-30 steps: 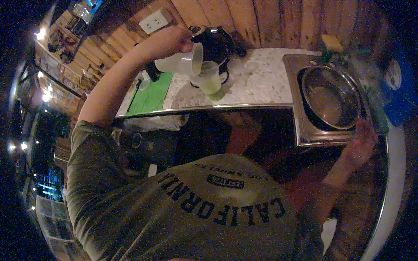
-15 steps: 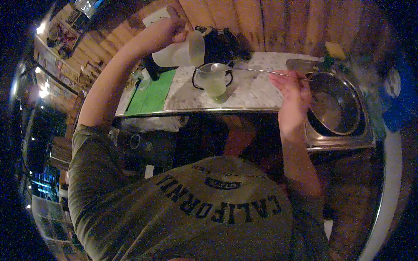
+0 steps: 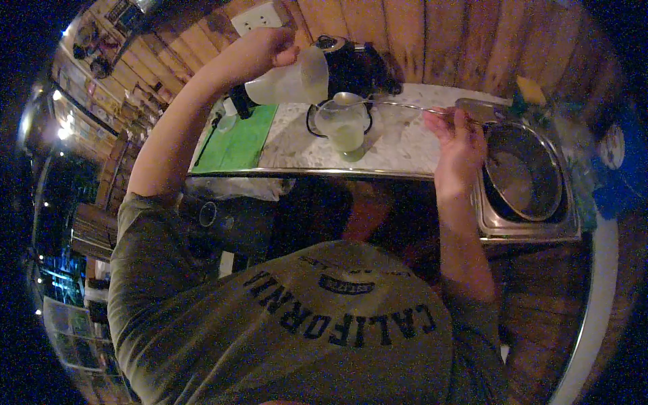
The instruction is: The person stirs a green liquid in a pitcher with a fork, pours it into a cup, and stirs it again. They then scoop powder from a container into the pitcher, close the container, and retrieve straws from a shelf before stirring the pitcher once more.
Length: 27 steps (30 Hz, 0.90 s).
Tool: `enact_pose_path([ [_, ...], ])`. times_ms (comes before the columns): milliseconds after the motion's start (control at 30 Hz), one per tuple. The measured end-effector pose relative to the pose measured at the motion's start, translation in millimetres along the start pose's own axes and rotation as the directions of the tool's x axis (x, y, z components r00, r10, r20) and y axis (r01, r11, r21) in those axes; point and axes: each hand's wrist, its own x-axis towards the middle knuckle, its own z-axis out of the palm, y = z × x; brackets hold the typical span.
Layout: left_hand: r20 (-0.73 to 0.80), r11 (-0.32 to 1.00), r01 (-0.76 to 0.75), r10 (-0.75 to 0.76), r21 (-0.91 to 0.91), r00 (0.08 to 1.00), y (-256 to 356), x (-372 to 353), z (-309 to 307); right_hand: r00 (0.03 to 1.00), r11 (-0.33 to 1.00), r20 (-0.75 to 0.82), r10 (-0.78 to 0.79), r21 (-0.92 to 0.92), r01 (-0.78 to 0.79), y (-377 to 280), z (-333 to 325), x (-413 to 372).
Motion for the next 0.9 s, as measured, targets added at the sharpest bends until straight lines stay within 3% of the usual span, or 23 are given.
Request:
enact_pose_path([
  [100,-0.064,0.987,0.099,-0.107,-0.125,0.992,-22.3,-19.8,4.2,0.998,0.999,0.042,-0.045,-0.015,0.046,-12.1,6.8,7.8],
  [233,-0.177,0.914,0.206,-0.28,-0.35,0.943,-63.6,-65.8,33.0,0.973,0.994,0.211,-0.096,-0.038,0.106,-34.8,56.6,19.3],
  [367,-0.179,0.679,0.193,-0.437,-0.708,0.882,-92.3,-117.2,95.1,0.883,0.956,0.464,-0.065,-0.225,0.188,-34.8,140.5,15.7],
  [433,-0.166,0.541,0.175,-0.522,-0.823,0.836,-106.0,-134.6,136.7,0.744,0.937,0.669,0.001,-0.261,0.233,3.6,173.1,24.3],
  [467,-0.132,0.45,0.15,-0.536,-0.88,0.834,-115.4,-141.6,159.0,0.693,0.937,0.708,0.135,-0.319,0.143,17.9,194.9,20.4],
  [500,-0.093,0.351,0.127,-0.547,-0.928,0.832,-119.7,-148.3,175.9,0.595,0.876,0.767,0.243,-0.436,0.205,36.5,211.6,24.0],
  [600,-0.059,0.115,0.035,-0.718,-0.993,0.694,-99.6,-153.6,203.8,0.432,0.747,0.785,0.444,-0.591,0.305,81.4,253.4,18.9],
  [633,-0.068,0.078,-0.019,-0.7,-0.997,0.71,-101.7,-155.6,212.6,0.405,0.694,0.759,0.51,-0.641,0.328,92.4,265.3,16.6],
  [733,-0.024,0.071,0.038,-0.71,-0.997,0.704,-98.7,-158.8,217.4,0.345,0.614,0.714,0.61,-0.7,0.364,129.1,284.4,17.0],
  [767,0.014,-0.008,0.012,-0.745,-1.0,0.666,-91.9,-155.0,215.2,0.329,0.601,0.704,0.629,-0.709,0.369,141.1,286.9,18.7],
  [867,-0.081,0.114,-0.003,-0.694,-0.994,0.716,-94.0,-155.8,219.9,0.32,0.562,0.682,0.657,-0.727,0.395,160.5,292.2,20.2],
  [900,-0.077,0.085,-0.026,-0.683,-0.996,0.726,-95.5,-155.7,223.7,0.308,0.568,0.695,0.649,-0.713,0.412,170.6,291.4,23.4],
])
